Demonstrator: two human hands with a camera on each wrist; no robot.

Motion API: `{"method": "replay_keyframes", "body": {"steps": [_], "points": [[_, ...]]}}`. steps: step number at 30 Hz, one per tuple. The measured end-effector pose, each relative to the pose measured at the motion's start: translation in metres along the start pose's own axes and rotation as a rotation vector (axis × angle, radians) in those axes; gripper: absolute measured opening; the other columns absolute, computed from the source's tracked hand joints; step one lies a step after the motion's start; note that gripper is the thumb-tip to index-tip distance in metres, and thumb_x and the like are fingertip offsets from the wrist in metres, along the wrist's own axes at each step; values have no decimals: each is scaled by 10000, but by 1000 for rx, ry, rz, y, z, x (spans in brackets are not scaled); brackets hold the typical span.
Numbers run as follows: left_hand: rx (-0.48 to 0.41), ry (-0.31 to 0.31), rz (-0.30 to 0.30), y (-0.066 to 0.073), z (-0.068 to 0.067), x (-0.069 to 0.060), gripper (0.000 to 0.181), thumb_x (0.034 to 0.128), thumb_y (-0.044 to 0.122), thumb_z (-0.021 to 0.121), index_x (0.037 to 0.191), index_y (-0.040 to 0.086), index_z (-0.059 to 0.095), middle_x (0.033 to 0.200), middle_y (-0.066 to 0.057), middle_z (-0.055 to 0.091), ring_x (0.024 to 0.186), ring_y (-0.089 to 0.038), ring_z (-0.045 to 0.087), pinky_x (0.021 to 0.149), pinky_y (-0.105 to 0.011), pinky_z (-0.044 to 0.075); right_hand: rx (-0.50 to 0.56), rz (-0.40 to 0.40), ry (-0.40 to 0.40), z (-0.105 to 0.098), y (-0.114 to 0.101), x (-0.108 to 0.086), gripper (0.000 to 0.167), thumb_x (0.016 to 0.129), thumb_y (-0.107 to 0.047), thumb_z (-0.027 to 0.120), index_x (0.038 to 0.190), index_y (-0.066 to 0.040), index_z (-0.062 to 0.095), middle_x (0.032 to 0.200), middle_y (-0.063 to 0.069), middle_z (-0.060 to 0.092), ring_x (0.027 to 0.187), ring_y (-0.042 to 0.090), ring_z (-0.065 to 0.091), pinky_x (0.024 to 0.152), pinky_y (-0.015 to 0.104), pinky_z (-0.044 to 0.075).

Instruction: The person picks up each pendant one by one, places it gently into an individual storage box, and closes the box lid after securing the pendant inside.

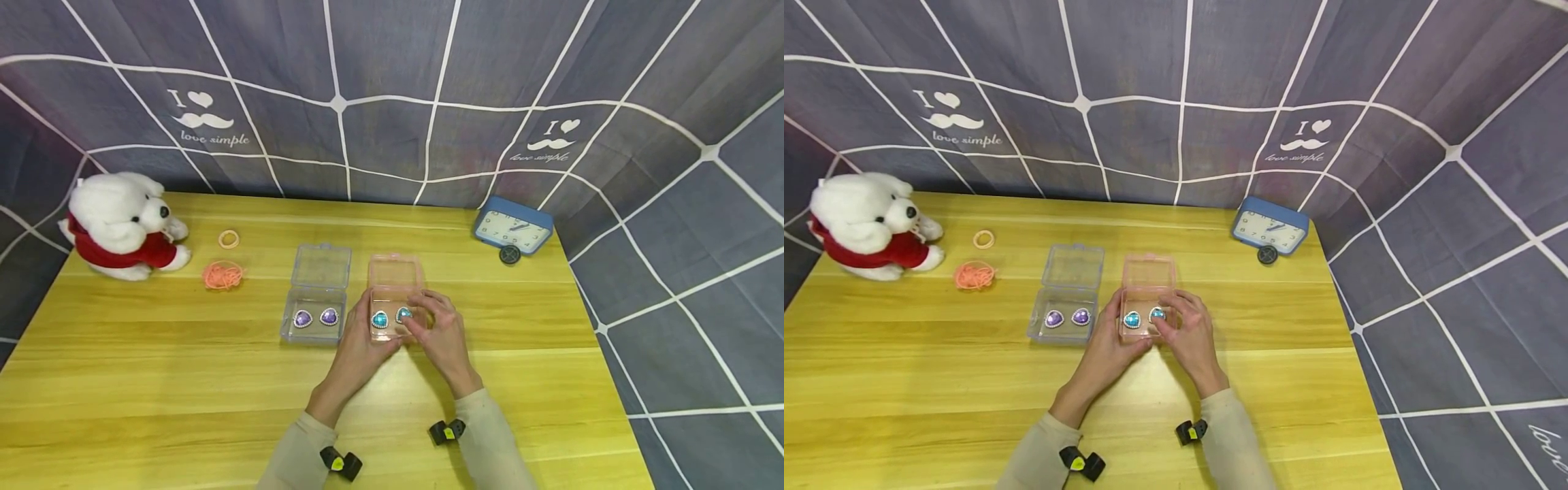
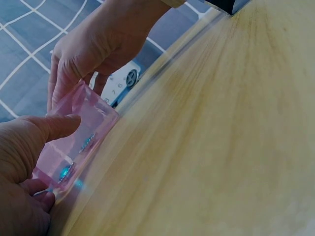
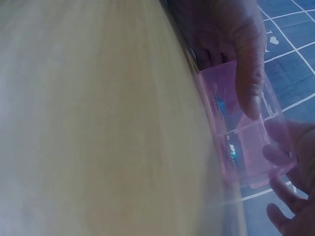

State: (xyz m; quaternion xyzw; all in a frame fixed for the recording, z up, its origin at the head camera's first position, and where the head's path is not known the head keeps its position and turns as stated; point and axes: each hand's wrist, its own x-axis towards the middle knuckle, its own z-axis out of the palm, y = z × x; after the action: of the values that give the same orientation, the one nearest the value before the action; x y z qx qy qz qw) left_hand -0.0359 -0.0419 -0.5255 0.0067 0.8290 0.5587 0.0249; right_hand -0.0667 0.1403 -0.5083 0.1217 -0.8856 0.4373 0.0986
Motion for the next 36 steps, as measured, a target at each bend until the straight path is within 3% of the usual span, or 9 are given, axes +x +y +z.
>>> {"method": "replay_keyframes", "body": {"steps": [11,20,22,29,32,36], "points": [[-21,-6,23,-1,0,0,1177,814,230,935,1696,125,164,1671,-175,333,1483,-376,380,1192,-603,382,33,16,-3,-1,0,1,352,839,-155,904,1161,-76,787,1329,130,712,1305,378,611,1081,591,507],[-8,6,15,-2,1,0,1170,805,197,927,1695,119,172,1677,-176,336,1507,-368,355,1225,-590,337,84,-131,144,-4,3,18,321,849,-72,880,1141,5,769,1163,151,775,1209,383,681,1047,558,546],[0,11,7,-2,1,0,1168,803,201,926,1695,124,176,1677,-174,338,1511,-363,351,1230,-584,330,106,-90,152,-5,4,23,352,888,-105,855,1198,21,742,1182,143,774,1213,375,683,1068,546,533],[-10,15,7,-2,1,-1,1167,798,195,925,1696,135,182,1667,-173,350,1498,-364,366,1221,-592,340,259,227,63,1,11,38,605,964,-269,796,1442,34,583,1359,165,696,1284,365,638,1127,502,494],[-14,16,17,-2,1,-1,1163,799,192,924,1694,125,185,1664,-178,353,1500,-369,368,1222,-592,338,308,296,21,3,12,41,691,966,-317,787,1499,33,522,1390,178,672,1299,384,630,1132,507,493],[-15,13,21,-2,0,-1,1161,799,191,924,1692,116,186,1665,-182,353,1506,-369,363,1230,-583,327,324,323,-4,6,13,43,741,966,-365,778,1530,17,488,1399,179,662,1298,387,629,1128,508,497]]}}
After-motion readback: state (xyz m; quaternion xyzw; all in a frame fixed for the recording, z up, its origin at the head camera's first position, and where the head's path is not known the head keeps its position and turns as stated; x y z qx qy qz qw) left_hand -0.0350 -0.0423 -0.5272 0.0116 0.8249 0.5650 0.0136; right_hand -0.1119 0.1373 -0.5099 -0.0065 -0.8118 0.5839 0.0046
